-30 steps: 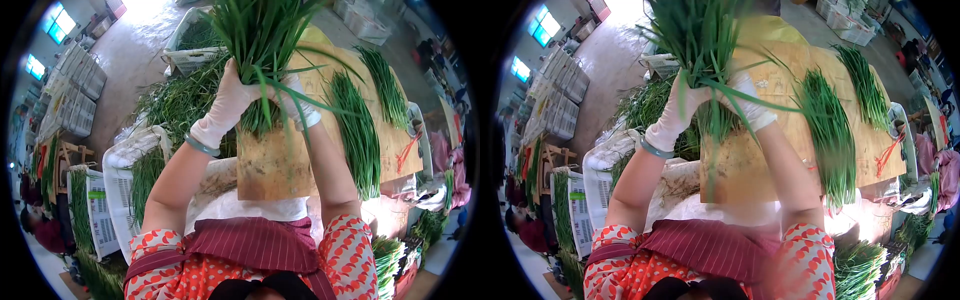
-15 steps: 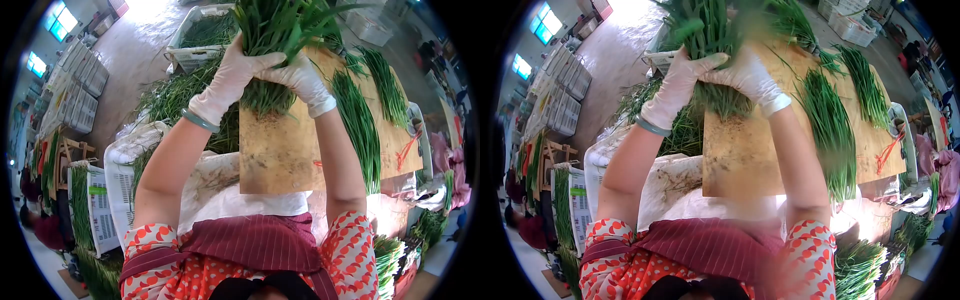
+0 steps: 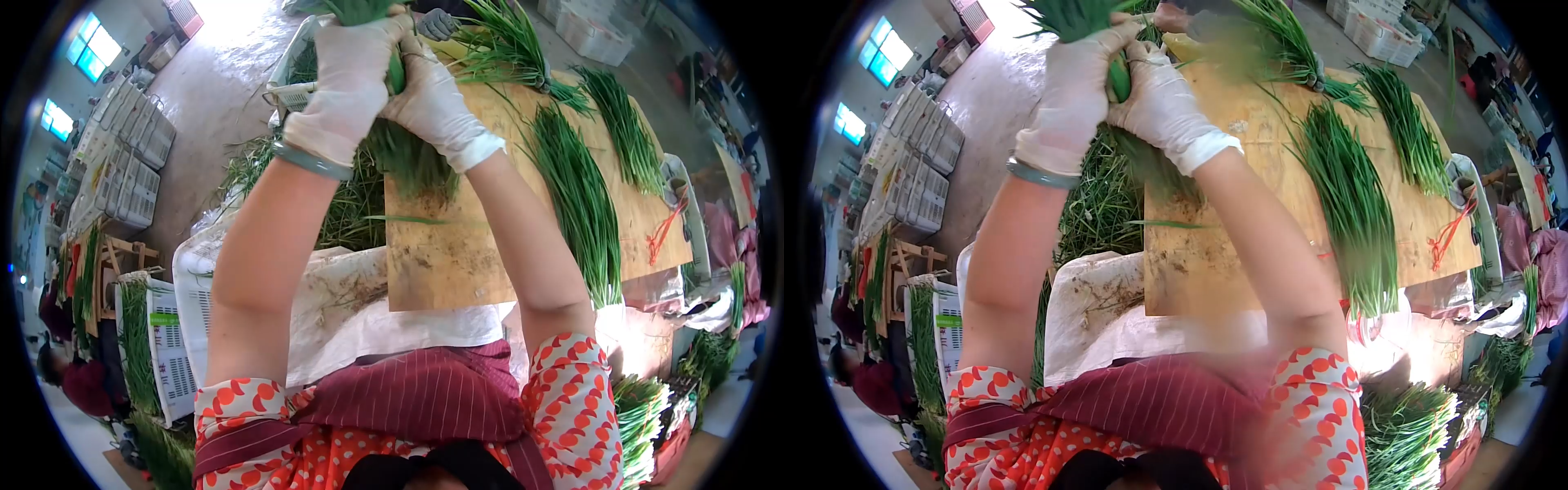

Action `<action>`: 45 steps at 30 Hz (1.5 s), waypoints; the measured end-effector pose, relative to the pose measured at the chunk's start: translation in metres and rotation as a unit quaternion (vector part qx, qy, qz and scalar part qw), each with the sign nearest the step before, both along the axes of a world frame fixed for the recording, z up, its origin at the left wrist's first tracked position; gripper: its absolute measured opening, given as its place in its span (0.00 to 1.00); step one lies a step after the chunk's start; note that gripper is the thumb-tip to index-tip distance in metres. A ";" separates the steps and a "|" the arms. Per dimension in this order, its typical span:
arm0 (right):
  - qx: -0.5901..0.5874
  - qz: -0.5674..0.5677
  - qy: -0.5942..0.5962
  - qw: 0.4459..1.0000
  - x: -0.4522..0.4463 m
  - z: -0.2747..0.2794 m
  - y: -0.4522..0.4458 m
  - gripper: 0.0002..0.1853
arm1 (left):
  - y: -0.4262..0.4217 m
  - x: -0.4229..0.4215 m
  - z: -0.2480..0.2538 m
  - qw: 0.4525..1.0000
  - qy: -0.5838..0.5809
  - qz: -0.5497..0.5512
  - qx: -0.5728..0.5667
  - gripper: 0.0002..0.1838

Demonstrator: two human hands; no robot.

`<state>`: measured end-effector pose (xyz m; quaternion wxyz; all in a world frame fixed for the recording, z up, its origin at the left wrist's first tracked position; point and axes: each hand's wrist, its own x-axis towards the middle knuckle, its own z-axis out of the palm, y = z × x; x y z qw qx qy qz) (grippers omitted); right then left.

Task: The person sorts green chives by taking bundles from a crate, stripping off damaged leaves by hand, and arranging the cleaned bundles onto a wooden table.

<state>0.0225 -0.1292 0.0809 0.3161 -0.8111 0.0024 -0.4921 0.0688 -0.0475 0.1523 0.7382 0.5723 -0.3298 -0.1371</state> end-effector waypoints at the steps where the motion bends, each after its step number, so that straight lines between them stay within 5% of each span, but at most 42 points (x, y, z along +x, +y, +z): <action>1: 0.023 -0.025 0.101 0.994 -0.017 0.016 0.010 0.54 | 0.006 0.004 0.009 0.998 -0.026 -0.039 -0.033 0.11; 2: 0.024 -0.025 0.102 0.994 -0.028 0.012 0.013 0.54 | 0.014 0.009 0.013 0.994 -0.051 -0.078 -0.065 0.11; 3: 0.018 0.010 0.087 0.996 -0.037 0.006 0.013 0.56 | 0.033 0.013 0.011 0.963 -0.228 -0.131 -0.059 0.11; 4: 0.012 0.044 0.070 0.996 -0.046 0.000 0.011 0.57 | 0.038 0.003 0.021 0.982 -0.009 -0.160 -0.097 0.12; 6: 0.007 0.029 0.142 0.989 -0.066 -0.021 0.006 0.58 | 0.030 0.024 -0.007 0.987 -0.130 -0.084 0.037 0.11; 8: 0.044 -0.051 0.351 0.934 -0.087 -0.041 0.001 0.58 | 0.035 0.037 -0.027 0.992 -0.066 -0.106 0.031 0.11; 12: 0.009 -0.168 0.404 0.899 -0.138 -0.081 0.022 0.51 | 0.047 0.083 -0.029 0.990 -0.001 -0.128 0.057 0.11; 14: -0.180 -0.240 0.506 0.809 -0.153 -0.153 0.035 0.49 | 0.056 0.101 -0.028 0.996 -0.062 -0.062 0.036 0.10; 15: -0.183 -0.239 0.506 0.808 -0.155 -0.154 0.047 0.49 | 0.065 0.110 -0.022 0.997 0.040 -0.057 0.019 0.10; 17: -0.038 -0.232 0.509 0.828 -0.143 -0.154 0.075 0.50 | 0.080 0.120 -0.014 0.986 0.166 -0.023 -0.004 0.11; 20: 0.061 -0.273 0.486 0.828 -0.074 -0.146 0.065 0.48 | 0.103 0.140 -0.019 0.988 0.146 0.014 -0.053 0.10; 21: 0.040 -0.294 0.465 0.834 -0.041 -0.152 0.056 0.47 | 0.110 0.150 -0.027 0.994 -0.095 0.060 -0.009 0.10; 22: 0.022 -0.313 0.445 0.839 -0.005 -0.163 0.048 0.46 | 0.118 0.161 -0.035 0.937 -0.313 0.156 0.012 0.09; 25: -0.026 -0.168 0.408 0.897 0.100 -0.172 0.026 0.40 | 0.137 0.164 -0.026 0.990 0.063 0.118 -0.042 0.09; 28: 0.015 -0.030 0.396 0.918 0.149 -0.166 0.024 0.36 | 0.161 0.197 -0.045 0.992 -0.006 0.118 -0.046 0.09; 29: 0.068 0.029 0.390 0.918 0.156 -0.166 0.025 0.33 | 0.164 0.217 -0.053 0.984 0.084 0.109 -0.109 0.09; 32: -0.009 -0.029 0.279 0.960 0.136 -0.148 0.008 0.25 | 0.170 0.229 -0.057 0.972 0.117 0.145 -0.143 0.07; 35: 0.081 -0.054 0.271 0.958 0.079 -0.104 -0.012 0.21 | 0.175 0.203 -0.052 0.973 0.117 0.145 -0.134 0.08; 37: 0.097 -0.079 0.289 0.949 0.052 -0.094 -0.019 0.19 | 0.191 0.235 -0.120 0.968 -0.056 0.185 0.161 0.15; 40: 0.070 -0.136 0.305 0.940 0.022 -0.103 -0.023 0.17 | 0.165 0.264 -0.325 0.783 -0.096 0.064 0.611 0.30; 42: 0.061 -0.108 0.352 0.928 0.017 -0.110 -0.030 0.17 | 0.166 0.244 -0.380 0.816 -0.099 0.042 0.569 0.28; 44: 0.102 -0.084 0.354 0.926 0.012 -0.107 -0.022 0.17 | 0.158 0.225 -0.294 0.856 0.004 0.130 0.501 0.19; 45: 0.140 -0.063 0.349 0.925 0.011 -0.105 -0.018 0.17 | 0.165 0.223 -0.257 0.926 0.205 0.138 0.284 0.16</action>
